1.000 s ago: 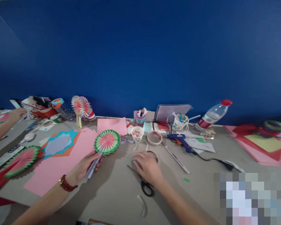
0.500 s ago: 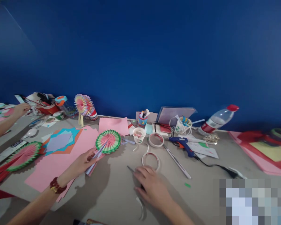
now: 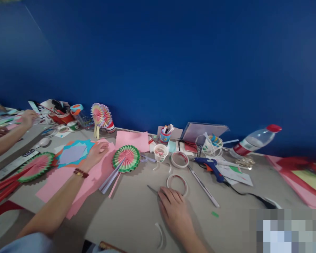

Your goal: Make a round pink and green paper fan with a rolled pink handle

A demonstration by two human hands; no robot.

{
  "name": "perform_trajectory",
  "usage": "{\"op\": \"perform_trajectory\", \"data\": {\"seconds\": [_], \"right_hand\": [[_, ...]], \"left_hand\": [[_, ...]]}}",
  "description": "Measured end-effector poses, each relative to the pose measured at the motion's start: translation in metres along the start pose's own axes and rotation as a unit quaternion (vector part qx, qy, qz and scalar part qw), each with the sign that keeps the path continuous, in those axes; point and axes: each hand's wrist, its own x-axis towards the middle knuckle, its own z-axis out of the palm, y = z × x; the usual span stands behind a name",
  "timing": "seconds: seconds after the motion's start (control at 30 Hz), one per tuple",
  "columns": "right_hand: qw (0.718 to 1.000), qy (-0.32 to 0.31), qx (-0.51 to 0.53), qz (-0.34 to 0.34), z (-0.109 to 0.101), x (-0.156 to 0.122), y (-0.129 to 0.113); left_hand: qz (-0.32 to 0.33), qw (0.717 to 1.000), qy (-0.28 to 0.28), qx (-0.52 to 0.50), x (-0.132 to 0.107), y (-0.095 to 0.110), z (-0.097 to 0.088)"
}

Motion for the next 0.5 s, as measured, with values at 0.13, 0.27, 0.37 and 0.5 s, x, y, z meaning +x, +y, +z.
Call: {"op": "perform_trajectory", "data": {"seconds": [0.13,0.27,0.37,0.5], "right_hand": [[1.000,0.024,-0.013,0.011,0.004,-0.003,0.002],[0.997,0.044,-0.033,0.045,0.001,-0.006,0.008],[0.996,0.056,-0.039,0.064,0.001,-0.007,0.015],[0.995,0.059,-0.024,0.071,0.006,-0.009,0.021]], "left_hand": [[-0.013,1.000,0.002,-0.009,0.037,0.007,0.029],[0.014,0.999,0.040,-0.018,0.057,0.024,0.039],[0.046,0.991,0.124,-0.031,0.059,0.034,0.025],[0.064,0.960,0.269,-0.036,0.048,0.043,-0.012]]}}
